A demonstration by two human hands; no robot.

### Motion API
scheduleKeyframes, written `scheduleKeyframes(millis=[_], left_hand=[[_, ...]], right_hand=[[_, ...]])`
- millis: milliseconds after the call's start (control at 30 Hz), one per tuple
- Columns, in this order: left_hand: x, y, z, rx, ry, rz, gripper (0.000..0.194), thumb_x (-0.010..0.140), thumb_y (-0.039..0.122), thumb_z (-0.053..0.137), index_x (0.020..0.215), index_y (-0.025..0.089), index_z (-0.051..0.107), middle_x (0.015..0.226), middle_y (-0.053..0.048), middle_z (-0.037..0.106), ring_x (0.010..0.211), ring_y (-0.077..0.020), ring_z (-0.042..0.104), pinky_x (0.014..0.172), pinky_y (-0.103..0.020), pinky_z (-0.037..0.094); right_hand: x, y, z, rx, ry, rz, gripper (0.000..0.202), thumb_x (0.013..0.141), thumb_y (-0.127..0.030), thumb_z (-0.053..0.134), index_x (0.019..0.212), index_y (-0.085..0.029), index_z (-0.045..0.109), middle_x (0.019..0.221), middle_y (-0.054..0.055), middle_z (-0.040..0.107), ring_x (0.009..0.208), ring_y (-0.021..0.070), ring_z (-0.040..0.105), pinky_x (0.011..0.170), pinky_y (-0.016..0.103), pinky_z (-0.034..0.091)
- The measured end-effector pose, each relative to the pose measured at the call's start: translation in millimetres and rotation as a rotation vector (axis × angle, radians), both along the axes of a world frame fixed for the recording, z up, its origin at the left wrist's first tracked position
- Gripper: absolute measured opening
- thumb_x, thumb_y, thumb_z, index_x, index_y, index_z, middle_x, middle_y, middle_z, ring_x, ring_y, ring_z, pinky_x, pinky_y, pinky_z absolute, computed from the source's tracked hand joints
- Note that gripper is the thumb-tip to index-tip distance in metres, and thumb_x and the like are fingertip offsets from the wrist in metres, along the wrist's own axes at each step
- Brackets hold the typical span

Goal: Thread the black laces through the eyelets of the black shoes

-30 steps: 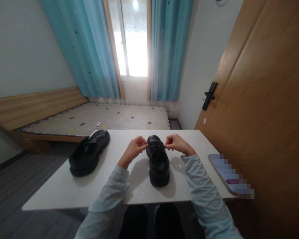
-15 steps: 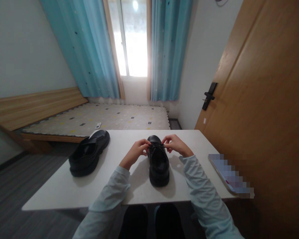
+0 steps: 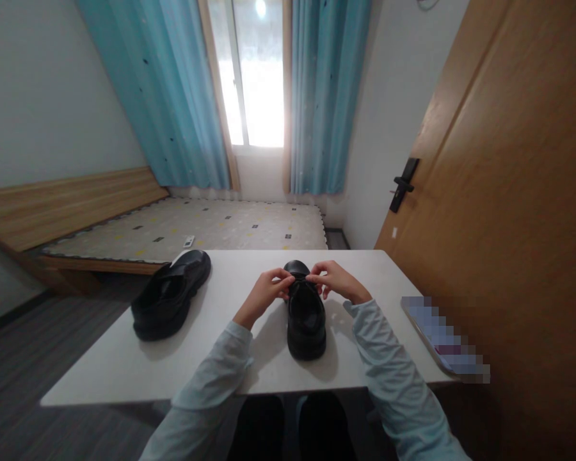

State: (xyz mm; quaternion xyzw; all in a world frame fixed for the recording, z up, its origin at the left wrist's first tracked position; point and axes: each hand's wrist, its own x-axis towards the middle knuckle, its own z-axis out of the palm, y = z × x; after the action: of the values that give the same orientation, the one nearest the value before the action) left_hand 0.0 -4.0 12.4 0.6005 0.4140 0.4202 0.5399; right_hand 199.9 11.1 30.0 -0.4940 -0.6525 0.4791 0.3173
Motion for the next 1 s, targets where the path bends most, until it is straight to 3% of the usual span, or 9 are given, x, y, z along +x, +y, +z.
scheduleKeyframes(millis=[200,433,1000], left_hand=[[-5,5,-7.0,-0.103,-0.097,-0.06,0.031,0.071,0.042,0.068,0.077,0.014,0.056,0.072,-0.001,0.055,0.07,-0.0118,0.054,0.064,-0.024,0.047],[-14,10,-8.9,-0.236,-0.216,-0.125,0.029,0.07,0.035,0.071,0.074,0.015,0.05,0.079,-0.001,0.055,0.079,-0.0121,0.056,0.073,-0.026,0.046],[-31,16,-11.2,-0.258,-0.155,-0.107,0.031,0.072,0.032,0.071,0.072,0.016,0.044,0.079,0.001,0.051,0.088,-0.0181,0.062,0.079,-0.037,0.053]], right_hand=[[4,7,-7.2,0.038,-0.033,0.034,0.017,0.073,-0.023,0.069,0.067,-0.013,0.057,0.056,-0.001,0.058,0.046,0.0083,0.055,0.033,0.015,0.043],[10,6,-3.6,0.028,0.012,-0.032,0.01,0.067,-0.011,0.064,0.062,-0.013,0.056,0.059,0.001,0.06,0.058,0.0109,0.059,0.041,0.017,0.051],[13,7,-7.4,-0.034,-0.04,-0.086,0.016,0.06,-0.004,0.061,0.051,-0.012,0.052,0.049,0.001,0.06,0.05,0.0102,0.06,0.041,0.016,0.051]])
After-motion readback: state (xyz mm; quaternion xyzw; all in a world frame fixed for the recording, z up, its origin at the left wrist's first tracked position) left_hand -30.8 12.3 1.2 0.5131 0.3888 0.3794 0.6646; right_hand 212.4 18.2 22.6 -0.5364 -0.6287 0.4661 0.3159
